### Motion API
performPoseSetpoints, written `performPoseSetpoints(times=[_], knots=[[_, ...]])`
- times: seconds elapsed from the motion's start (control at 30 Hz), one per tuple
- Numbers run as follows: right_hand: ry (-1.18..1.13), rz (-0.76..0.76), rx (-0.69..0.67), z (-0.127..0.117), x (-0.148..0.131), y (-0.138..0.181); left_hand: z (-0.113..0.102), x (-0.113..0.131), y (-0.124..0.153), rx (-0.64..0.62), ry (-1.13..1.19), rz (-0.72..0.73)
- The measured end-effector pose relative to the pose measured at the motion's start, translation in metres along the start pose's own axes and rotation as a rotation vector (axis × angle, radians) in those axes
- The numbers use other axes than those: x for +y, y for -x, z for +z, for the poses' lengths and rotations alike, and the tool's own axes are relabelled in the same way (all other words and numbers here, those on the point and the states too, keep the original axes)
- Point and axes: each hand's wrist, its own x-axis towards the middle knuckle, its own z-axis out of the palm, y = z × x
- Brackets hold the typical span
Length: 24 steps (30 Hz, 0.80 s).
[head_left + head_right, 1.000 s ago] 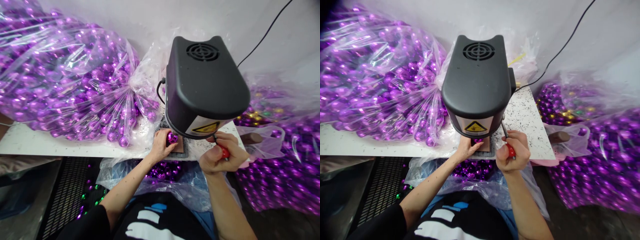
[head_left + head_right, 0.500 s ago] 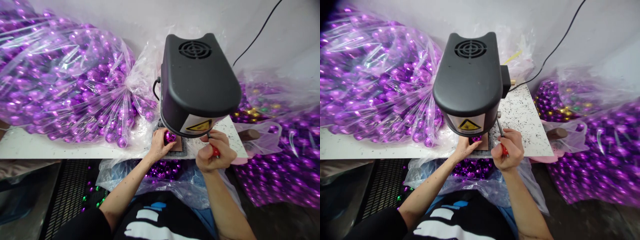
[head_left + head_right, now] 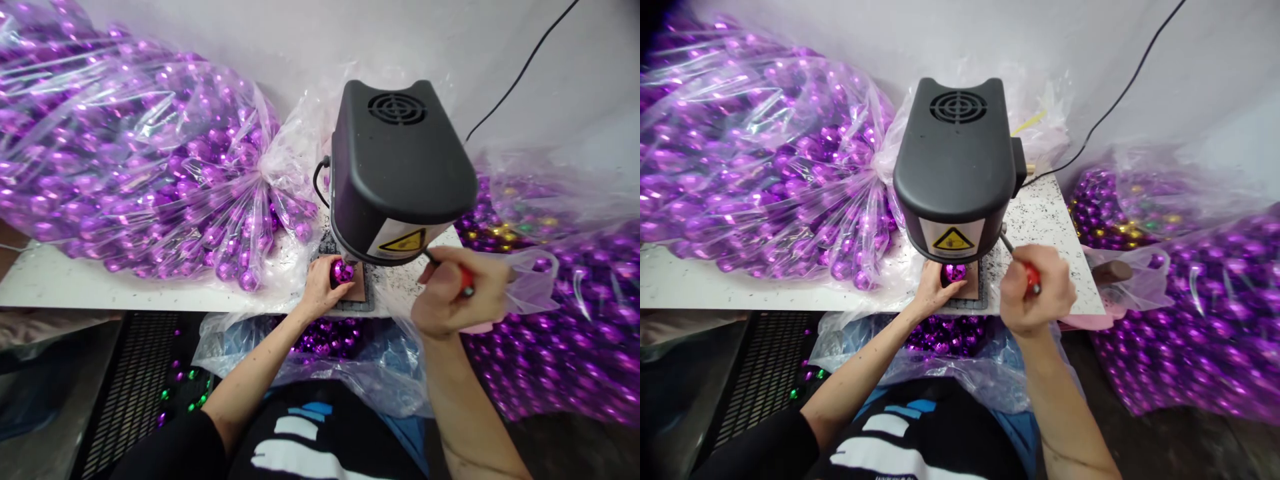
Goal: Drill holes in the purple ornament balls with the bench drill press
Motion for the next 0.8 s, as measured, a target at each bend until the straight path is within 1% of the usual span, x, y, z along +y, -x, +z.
performPoseSetpoints(times=[0.03, 0.07, 0.13, 0.2, 0.27, 0.33, 0.43, 0.47, 0.53, 0.57, 0.6, 0.63, 0.7, 0.73, 0.77, 0.8], knots=[[0.060, -0.009, 0.041, 0.001, -0.005, -0.018, 0.000, 0.001, -0.001, -0.002, 0.010, 0.004], [0.091, -0.004, 0.035, 0.004, -0.010, -0.036, -0.001, 0.002, -0.001, 0.001, 0.024, 0.010], [0.109, 0.055, -0.014, 0.013, -0.014, -0.065, -0.007, 0.006, 0.003, 0.019, 0.058, 0.013], [0.094, 0.112, -0.058, 0.022, -0.013, -0.083, -0.018, 0.013, 0.015, 0.018, 0.089, 0.000], [0.067, 0.146, -0.068, 0.030, -0.009, -0.089, -0.031, 0.020, 0.035, -0.039, 0.102, -0.014], [0.035, 0.161, -0.062, 0.036, -0.004, -0.090, -0.040, 0.026, 0.062, -0.159, 0.086, -0.004], [0.001, 0.174, -0.045, 0.040, 0.000, -0.088, -0.045, 0.030, 0.097, -0.310, -0.013, 0.037], [-0.005, 0.175, -0.035, 0.040, 0.001, -0.088, -0.046, 0.030, 0.104, -0.331, -0.045, 0.051], [-0.011, 0.172, -0.023, 0.040, 0.001, -0.088, -0.051, 0.029, 0.110, -0.319, -0.064, 0.062], [-0.013, 0.171, -0.028, 0.040, 0.002, -0.089, -0.057, 0.027, 0.109, -0.280, -0.057, 0.057], [-0.015, 0.172, -0.034, 0.039, 0.002, -0.089, -0.066, 0.024, 0.106, -0.205, -0.055, 0.041], [-0.015, 0.175, -0.043, 0.039, 0.002, -0.090, -0.076, 0.018, 0.103, -0.095, -0.069, 0.004], [-0.013, 0.185, -0.056, 0.039, 0.002, -0.090, -0.099, 0.001, 0.093, 0.189, -0.160, -0.130], [-0.013, 0.188, -0.053, 0.039, 0.002, -0.090, -0.108, -0.010, 0.088, 0.319, -0.223, -0.230], [-0.013, 0.186, -0.044, 0.040, 0.003, -0.090, -0.116, -0.021, 0.082, 0.414, -0.283, -0.323], [-0.013, 0.183, -0.034, 0.041, 0.003, -0.089, -0.120, -0.033, 0.077, 0.452, -0.323, -0.392]])
